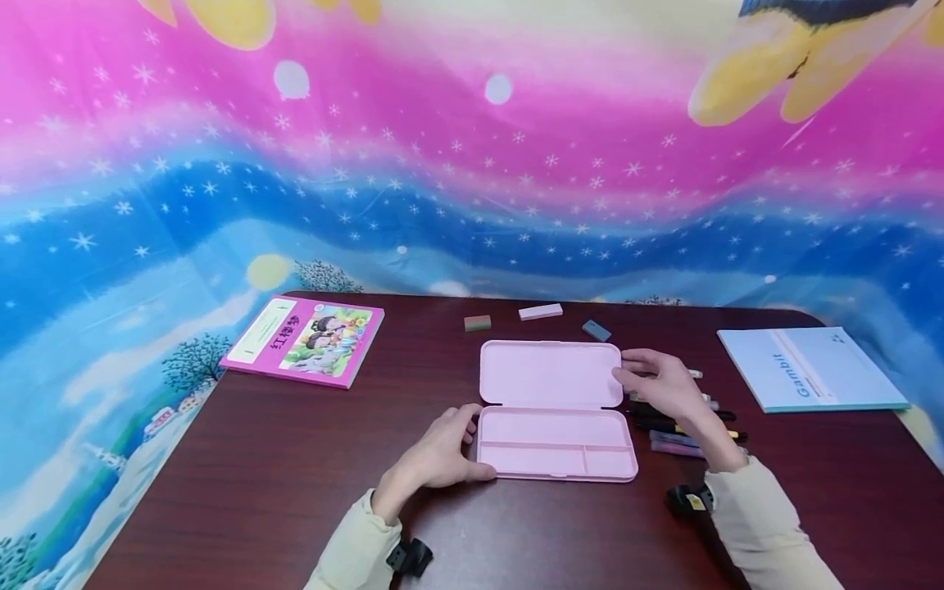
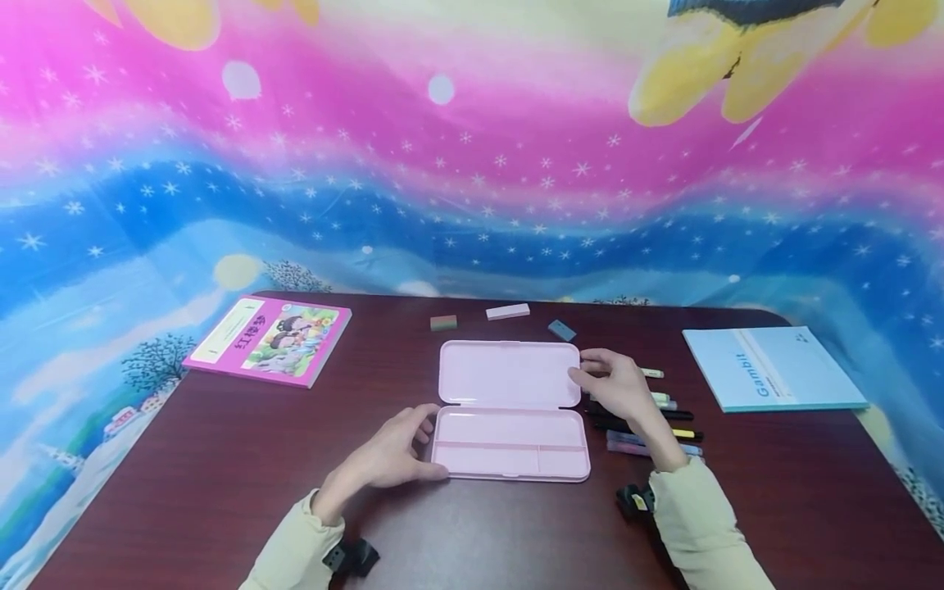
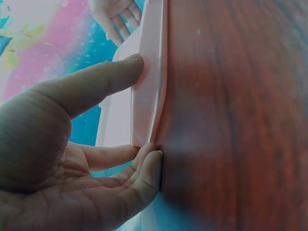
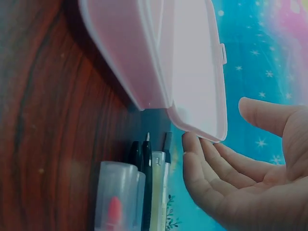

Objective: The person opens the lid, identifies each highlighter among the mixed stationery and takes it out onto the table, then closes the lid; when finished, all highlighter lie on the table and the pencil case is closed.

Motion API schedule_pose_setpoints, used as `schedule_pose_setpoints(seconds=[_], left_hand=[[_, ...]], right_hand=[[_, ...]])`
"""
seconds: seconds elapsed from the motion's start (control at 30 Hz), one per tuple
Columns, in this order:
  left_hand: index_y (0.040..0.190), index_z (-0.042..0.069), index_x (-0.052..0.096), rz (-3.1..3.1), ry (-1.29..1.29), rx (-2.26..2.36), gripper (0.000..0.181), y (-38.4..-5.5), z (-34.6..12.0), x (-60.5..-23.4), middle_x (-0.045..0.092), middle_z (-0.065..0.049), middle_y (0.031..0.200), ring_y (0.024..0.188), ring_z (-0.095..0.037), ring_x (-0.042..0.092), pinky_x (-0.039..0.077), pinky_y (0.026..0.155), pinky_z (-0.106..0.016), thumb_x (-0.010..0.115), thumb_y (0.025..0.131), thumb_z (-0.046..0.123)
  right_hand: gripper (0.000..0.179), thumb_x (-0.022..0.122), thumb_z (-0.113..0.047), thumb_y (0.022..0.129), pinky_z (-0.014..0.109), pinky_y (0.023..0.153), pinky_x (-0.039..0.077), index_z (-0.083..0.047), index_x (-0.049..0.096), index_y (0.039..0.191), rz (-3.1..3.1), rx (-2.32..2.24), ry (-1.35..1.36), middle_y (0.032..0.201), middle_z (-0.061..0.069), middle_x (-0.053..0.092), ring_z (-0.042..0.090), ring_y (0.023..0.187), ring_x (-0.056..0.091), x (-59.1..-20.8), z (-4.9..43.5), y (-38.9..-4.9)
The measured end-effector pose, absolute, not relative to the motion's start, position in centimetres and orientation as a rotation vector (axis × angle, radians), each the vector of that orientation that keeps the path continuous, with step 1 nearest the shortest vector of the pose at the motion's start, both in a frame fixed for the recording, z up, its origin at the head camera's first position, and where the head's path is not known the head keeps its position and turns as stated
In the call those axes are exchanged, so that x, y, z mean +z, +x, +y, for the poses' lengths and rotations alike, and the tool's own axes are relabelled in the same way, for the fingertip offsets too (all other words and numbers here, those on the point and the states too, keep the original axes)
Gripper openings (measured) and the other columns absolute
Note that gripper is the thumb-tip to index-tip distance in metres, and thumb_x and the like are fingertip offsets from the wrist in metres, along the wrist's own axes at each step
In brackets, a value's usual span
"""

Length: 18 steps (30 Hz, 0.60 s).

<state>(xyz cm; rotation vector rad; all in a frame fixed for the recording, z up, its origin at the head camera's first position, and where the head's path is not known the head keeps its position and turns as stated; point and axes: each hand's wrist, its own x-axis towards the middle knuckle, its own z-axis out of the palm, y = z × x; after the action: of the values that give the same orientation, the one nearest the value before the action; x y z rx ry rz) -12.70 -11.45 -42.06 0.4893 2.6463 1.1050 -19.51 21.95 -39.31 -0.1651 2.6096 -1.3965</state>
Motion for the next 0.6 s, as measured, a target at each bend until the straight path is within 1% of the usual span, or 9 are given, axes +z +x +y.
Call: schedule_pose_setpoints(seconds=[0.17,0.3,0.37,0.47,0.53,0.6], left_hand=[[0.131,-0.002,0.046,2.653,0.497,1.103,0.079,-12.7,-11.5,-42.0,0.053,-0.011,0.105,0.096,-0.023,0.054,0.044,0.083,-0.039,0.085,0.069,0.026],[0.132,-0.002,0.045,2.647,0.493,1.099,0.080,-12.8,-11.5,-42.0,0.053,-0.010,0.106,0.097,-0.023,0.053,0.044,0.084,-0.039,0.085,0.069,0.027],[0.133,-0.002,0.044,2.643,0.487,1.098,0.081,-12.8,-11.4,-42.0,0.053,-0.009,0.105,0.096,-0.022,0.053,0.044,0.084,-0.039,0.085,0.069,0.026],[0.133,-0.004,0.044,2.645,0.480,1.098,0.082,-12.9,-11.4,-42.1,0.053,-0.008,0.104,0.095,-0.020,0.052,0.044,0.084,-0.038,0.084,0.069,0.026],[0.131,-0.005,0.045,2.654,0.487,1.099,0.080,-12.9,-11.5,-42.1,0.053,-0.007,0.102,0.094,-0.019,0.052,0.044,0.083,-0.036,0.084,0.069,0.026],[0.131,-0.006,0.043,2.661,0.500,1.101,0.081,-12.9,-11.6,-42.1,0.052,-0.006,0.101,0.093,-0.019,0.051,0.044,0.081,-0.035,0.084,0.069,0.026]], right_hand=[[0.053,0.056,-0.026,0.098,0.041,0.082,0.053,0.005,0.042,0.138,2.599,-1.523,-0.230,0.125,0.030,0.054,0.032,0.098,0.065,-39.0,22.4,-18.3],[0.043,0.055,-0.026,0.098,0.033,0.079,0.054,0.003,0.051,0.129,2.655,-1.603,-0.256,0.116,0.027,0.060,0.026,0.090,0.068,-38.8,22.3,-17.2],[0.038,0.055,-0.026,0.098,0.028,0.077,0.054,0.004,0.054,0.122,2.675,-1.639,-0.271,0.110,0.025,0.063,0.022,0.088,0.068,-38.7,22.2,-16.6],[0.034,0.054,-0.026,0.099,0.024,0.077,0.053,0.004,0.057,0.115,2.678,-1.660,-0.269,0.104,0.016,0.066,0.016,0.088,0.068,-38.9,22.3,-15.6],[0.032,0.055,-0.025,0.099,0.026,0.074,0.053,0.003,0.059,0.113,2.649,-1.653,-0.259,0.104,0.010,0.066,0.013,0.088,0.065,-39.1,22.4,-14.8],[0.030,0.057,-0.024,0.097,0.028,0.071,0.052,0.002,0.061,0.111,2.603,-1.645,-0.249,0.105,0.008,0.066,0.011,0.087,0.064,-39.4,22.5,-14.0]])
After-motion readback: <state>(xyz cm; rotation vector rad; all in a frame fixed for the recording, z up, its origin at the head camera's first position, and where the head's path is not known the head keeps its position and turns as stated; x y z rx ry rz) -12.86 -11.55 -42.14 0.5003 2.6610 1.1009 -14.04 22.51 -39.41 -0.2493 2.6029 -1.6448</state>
